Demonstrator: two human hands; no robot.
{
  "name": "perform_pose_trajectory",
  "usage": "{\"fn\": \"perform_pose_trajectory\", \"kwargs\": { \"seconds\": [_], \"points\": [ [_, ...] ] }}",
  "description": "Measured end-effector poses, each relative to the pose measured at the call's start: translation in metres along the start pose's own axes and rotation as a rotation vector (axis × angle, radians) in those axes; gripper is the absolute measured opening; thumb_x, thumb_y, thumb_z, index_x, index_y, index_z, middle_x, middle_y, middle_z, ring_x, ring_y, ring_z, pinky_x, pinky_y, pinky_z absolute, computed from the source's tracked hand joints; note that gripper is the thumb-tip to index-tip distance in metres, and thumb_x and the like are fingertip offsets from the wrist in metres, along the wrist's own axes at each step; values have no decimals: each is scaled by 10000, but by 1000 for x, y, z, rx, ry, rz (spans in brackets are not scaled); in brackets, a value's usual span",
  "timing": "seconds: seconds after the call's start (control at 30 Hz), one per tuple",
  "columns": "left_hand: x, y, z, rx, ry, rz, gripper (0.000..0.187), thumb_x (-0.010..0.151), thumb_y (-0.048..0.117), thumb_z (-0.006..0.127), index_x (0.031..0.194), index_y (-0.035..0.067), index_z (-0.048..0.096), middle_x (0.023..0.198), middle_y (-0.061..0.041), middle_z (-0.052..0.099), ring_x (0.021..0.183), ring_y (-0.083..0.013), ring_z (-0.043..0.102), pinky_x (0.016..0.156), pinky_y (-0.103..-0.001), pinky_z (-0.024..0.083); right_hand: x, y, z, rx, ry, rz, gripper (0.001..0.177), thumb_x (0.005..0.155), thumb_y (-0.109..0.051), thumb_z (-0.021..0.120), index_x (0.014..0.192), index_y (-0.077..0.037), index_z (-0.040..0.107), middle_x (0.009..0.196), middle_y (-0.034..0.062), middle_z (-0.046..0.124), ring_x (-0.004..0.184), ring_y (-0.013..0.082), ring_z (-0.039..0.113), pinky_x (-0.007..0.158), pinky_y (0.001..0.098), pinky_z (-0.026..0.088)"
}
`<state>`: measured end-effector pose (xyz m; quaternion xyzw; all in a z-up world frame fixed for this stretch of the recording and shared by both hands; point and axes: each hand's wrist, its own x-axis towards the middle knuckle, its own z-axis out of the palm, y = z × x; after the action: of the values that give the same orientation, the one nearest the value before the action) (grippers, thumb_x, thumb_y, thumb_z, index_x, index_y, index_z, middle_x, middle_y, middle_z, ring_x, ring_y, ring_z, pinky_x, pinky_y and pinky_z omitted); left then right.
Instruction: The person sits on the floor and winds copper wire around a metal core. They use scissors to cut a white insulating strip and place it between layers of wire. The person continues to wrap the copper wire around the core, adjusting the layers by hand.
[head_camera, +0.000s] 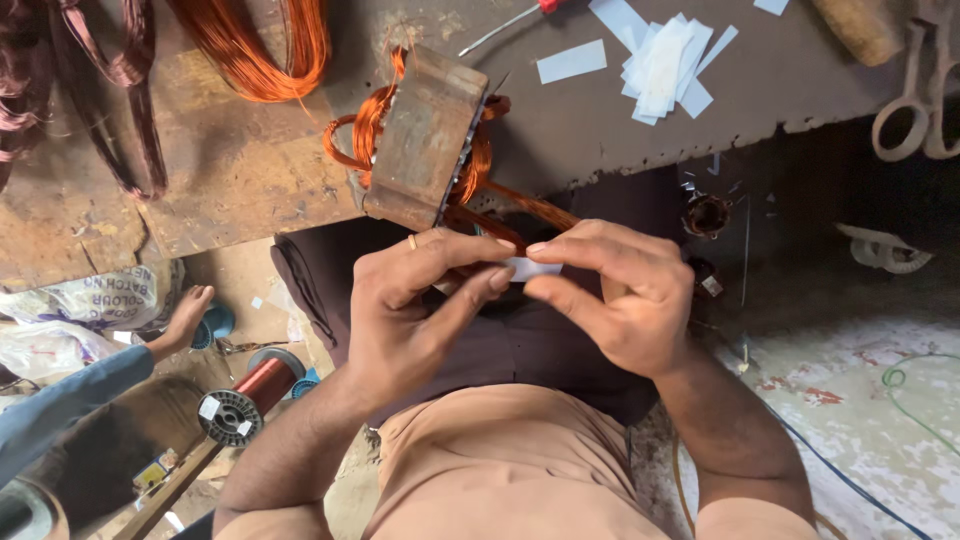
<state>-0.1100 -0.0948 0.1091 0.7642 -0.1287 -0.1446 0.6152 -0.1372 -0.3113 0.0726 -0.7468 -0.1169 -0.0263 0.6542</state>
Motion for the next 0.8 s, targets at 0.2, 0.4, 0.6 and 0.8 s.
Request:
{"fn": "perform_pose_trajectory", "kwargs": {
  "seconds": [0.2,0.4,0.6,0.8],
  "points": [
    [-2,-4,-6,-210,-113,-34,209,950,18,768,1148,-24,717,1067,-101,749,942,-109,730,812,-243,624,2,-9,4,-130,25,-117,243,829,27,854,1038,23,731,940,119,728,841,198,734,717,289,583],
    [-2,5,-8,208,-59,207,114,934,10,788,1017,28,711,961,-74,745,840,-163,747,738,-252,578,1,-15,13,-97,54,-99,157,842,61,811,964,15,722,885,112,746,779,182,750,683,275,589],
    [-2,20,-45,316,149,352,131,844,18,730,965,23,680,875,-95,710,783,-214,699,667,-313,561,6,-3,13,-82,212,-13,65,913,47,783,949,13,741,828,84,735,678,151,687,568,252,514],
    [30,-28,-97,51,478,220,150,1120,120,723,1077,-22,712,872,-120,731,738,-141,730,627,-241,598,41,30,35,-417,227,-82,135,871,-2,843,980,-17,767,954,80,701,876,214,673,746,336,531]
  ]
}}
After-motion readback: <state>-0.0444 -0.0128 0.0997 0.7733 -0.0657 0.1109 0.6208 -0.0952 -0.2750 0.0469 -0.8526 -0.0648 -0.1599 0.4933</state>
